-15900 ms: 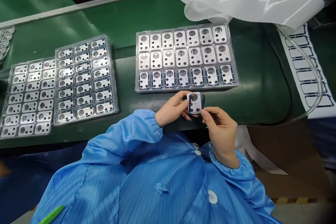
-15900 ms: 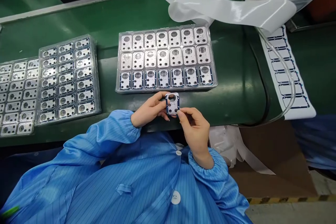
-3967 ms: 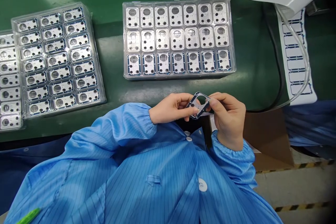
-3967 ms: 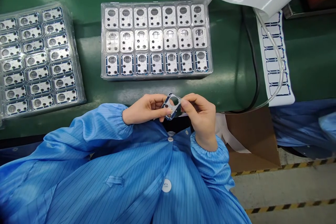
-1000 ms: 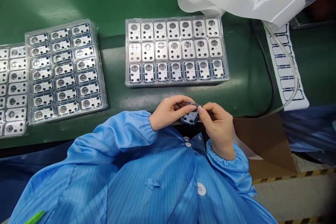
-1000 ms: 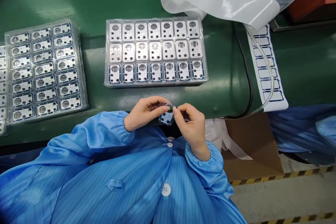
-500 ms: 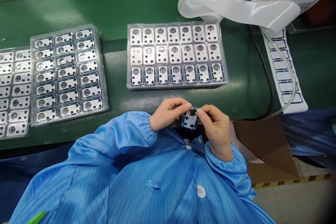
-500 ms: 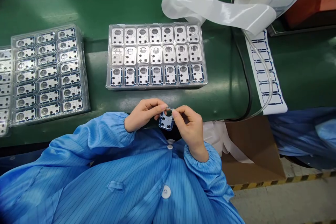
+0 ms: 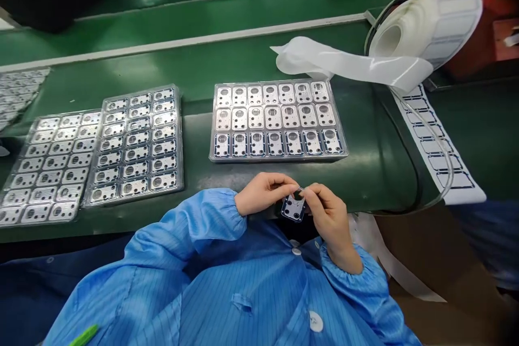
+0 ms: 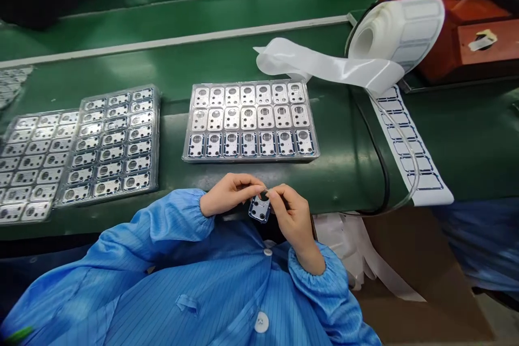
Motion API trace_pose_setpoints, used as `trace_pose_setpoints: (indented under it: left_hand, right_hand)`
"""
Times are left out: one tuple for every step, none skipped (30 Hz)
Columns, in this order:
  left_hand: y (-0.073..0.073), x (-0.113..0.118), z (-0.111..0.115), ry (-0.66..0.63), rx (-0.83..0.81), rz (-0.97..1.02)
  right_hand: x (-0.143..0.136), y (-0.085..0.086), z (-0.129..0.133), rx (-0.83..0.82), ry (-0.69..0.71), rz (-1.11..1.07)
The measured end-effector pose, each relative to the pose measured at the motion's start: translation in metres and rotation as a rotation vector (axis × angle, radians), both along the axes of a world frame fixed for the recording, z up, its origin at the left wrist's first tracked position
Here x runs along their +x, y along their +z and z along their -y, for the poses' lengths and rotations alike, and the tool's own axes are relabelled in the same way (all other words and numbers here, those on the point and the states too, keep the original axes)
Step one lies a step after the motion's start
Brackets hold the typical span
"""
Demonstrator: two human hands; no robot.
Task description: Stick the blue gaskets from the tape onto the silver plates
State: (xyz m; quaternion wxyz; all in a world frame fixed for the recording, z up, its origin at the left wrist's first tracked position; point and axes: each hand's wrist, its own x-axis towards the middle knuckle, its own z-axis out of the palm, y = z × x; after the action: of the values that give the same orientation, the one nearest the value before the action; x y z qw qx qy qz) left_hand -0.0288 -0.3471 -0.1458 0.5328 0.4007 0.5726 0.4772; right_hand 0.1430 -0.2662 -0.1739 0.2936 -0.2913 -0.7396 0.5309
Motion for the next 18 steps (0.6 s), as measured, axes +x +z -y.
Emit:
trace_pose_setpoints:
  left_hand:
    - [0.007, -0.005, 0.001, 0.007, 0.027, -0.062]
    - [0.016, -0.013, 0.002, 0.031, 0.057, -0.139]
    - [0.026, -0.022, 0.003, 0.068, 0.085, -0.237]
    - [0.037, -0.033, 0.004, 0.123, 0.113, -0.352]
    - [0.048, -0.047, 0.005, 0.202, 0.140, -0.483]
    - [0.058, -0.062, 0.004, 0.287, 0.158, -0.624]
    - [0.065, -0.079, 0.003, 0.387, 0.179, -0.755]
    - [0.070, -0.097, 0.001, 0.486, 0.193, -0.875]
    - [0.072, -0.114, -0.003, 0.559, 0.183, -0.971]
    - [0.070, -0.131, -0.007, 0.597, 0.139, -1.037]
    - [0.067, -0.145, -0.012, 0.604, 0.066, -1.081]
    - [0.061, -0.158, -0.016, 0.591, -0.016, -1.117]
    - [0.055, -0.168, -0.020, 0.568, -0.097, -1.144]
    - [0.049, -0.175, -0.023, 0.540, -0.161, -1.160]
    - [0.044, -0.180, -0.026, 0.518, -0.198, -1.173]
    - [0.040, -0.181, -0.027, 0.503, -0.220, -1.187]
    - [0.037, -0.181, -0.027, 0.497, -0.226, -1.203]
    - [0.037, -0.179, -0.025, 0.501, -0.225, -1.223]
  right_hand:
    - [0.002, -0.003, -0.002, 0.019, 0.014, -0.001]
    - [0.004, -0.006, -0.004, 0.048, 0.017, 0.000]
    - [0.006, -0.010, -0.006, 0.085, 0.004, 0.002]
    - [0.007, -0.013, -0.008, 0.125, -0.024, 0.003]
    - [0.008, -0.016, -0.009, 0.162, -0.053, 0.002]
    - [0.009, -0.018, -0.011, 0.191, -0.073, -0.003]
    - [0.009, -0.020, -0.012, 0.210, -0.076, -0.013]
    - [0.008, -0.021, -0.012, 0.223, -0.069, -0.022]
    - [0.007, -0.021, -0.012, 0.233, -0.061, -0.027]
    - [0.006, -0.022, -0.012, 0.241, -0.056, -0.030]
    - [0.005, -0.022, -0.011, 0.248, -0.057, -0.031]
    - [0.004, -0.022, -0.011, 0.255, -0.064, -0.034]
    - [0.004, -0.021, -0.010, 0.261, -0.072, -0.039]
    - [0.003, -0.021, -0.009, 0.267, -0.077, -0.046]
    - [0.003, -0.021, -0.009, 0.275, -0.077, -0.053]
    - [0.002, -0.020, -0.009, 0.284, -0.073, -0.061]
    - [0.002, -0.020, -0.008, 0.292, -0.068, -0.069]
    - [0.001, -0.020, -0.008, 0.298, -0.063, -0.077]
